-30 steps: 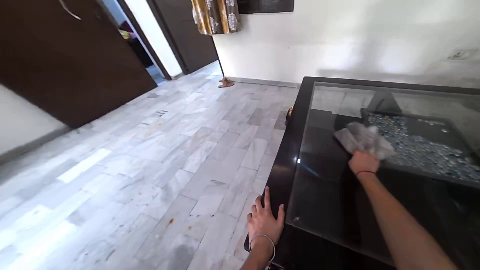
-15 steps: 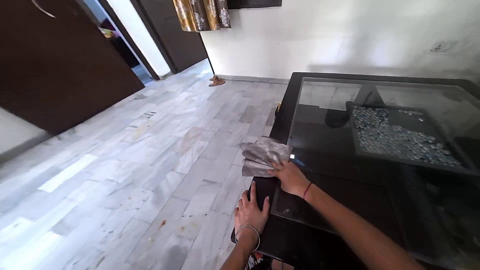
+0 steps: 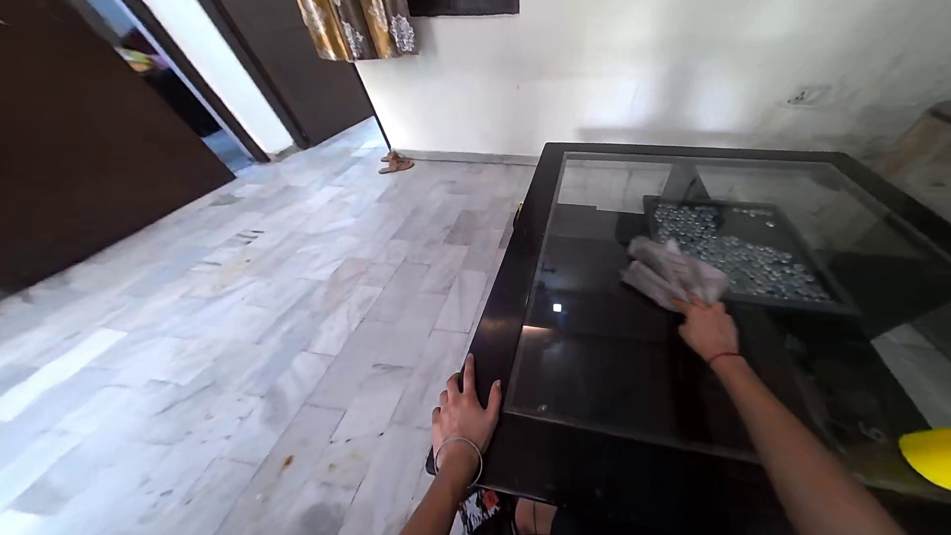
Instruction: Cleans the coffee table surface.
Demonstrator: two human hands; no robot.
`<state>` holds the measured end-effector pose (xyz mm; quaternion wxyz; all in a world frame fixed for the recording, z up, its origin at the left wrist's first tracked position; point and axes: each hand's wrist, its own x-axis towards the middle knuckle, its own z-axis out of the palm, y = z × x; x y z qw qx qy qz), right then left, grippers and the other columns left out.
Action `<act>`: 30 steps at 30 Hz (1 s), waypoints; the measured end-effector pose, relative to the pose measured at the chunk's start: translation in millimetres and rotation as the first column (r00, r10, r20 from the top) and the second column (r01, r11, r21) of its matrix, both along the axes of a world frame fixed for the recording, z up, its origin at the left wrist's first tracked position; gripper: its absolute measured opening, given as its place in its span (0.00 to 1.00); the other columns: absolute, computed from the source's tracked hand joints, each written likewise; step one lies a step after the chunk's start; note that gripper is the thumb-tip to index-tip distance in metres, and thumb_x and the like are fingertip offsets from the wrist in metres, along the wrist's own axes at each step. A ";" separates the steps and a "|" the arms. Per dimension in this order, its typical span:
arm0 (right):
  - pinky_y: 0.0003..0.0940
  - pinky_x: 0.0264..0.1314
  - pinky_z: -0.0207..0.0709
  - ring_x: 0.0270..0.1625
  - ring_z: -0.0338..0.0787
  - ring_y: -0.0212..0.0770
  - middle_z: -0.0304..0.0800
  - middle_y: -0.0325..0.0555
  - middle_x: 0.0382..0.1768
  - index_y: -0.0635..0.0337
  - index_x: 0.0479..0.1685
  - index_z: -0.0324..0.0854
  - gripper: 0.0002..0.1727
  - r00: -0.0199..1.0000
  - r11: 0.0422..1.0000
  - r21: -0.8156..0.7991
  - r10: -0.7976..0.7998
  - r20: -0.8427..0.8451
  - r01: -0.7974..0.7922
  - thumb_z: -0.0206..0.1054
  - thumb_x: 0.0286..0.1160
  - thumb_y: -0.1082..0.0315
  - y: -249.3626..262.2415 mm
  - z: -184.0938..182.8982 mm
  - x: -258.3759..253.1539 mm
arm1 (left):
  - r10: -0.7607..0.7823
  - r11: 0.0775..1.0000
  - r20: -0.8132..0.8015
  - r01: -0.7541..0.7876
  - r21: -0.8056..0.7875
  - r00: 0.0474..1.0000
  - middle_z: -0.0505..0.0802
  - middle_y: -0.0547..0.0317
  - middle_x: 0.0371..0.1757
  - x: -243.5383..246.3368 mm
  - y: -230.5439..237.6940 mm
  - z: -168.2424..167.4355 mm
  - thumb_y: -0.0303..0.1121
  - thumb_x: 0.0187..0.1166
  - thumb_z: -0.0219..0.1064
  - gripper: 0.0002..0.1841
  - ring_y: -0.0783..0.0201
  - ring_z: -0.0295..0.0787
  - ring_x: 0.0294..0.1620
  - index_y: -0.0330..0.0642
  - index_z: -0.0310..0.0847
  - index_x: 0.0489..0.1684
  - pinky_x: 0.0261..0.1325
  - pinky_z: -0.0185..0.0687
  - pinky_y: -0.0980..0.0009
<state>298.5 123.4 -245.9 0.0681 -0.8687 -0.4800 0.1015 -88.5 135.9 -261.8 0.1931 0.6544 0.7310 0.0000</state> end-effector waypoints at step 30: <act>0.63 0.81 0.65 0.88 0.67 0.63 0.66 0.45 0.91 0.42 0.83 0.78 0.34 0.880 0.878 -0.162 0.408 -0.244 -0.451 0.56 0.78 0.82 -60.7 33.2 -160.5 | -0.011 0.997 0.032 0.009 0.081 0.999 0.72 0.38 0.87 -2.8 -1.0 -7.4 0.59 0.88 0.55 0.39 0.34 0.76 0.81 0.55 0.51 0.97 0.75 0.72 0.37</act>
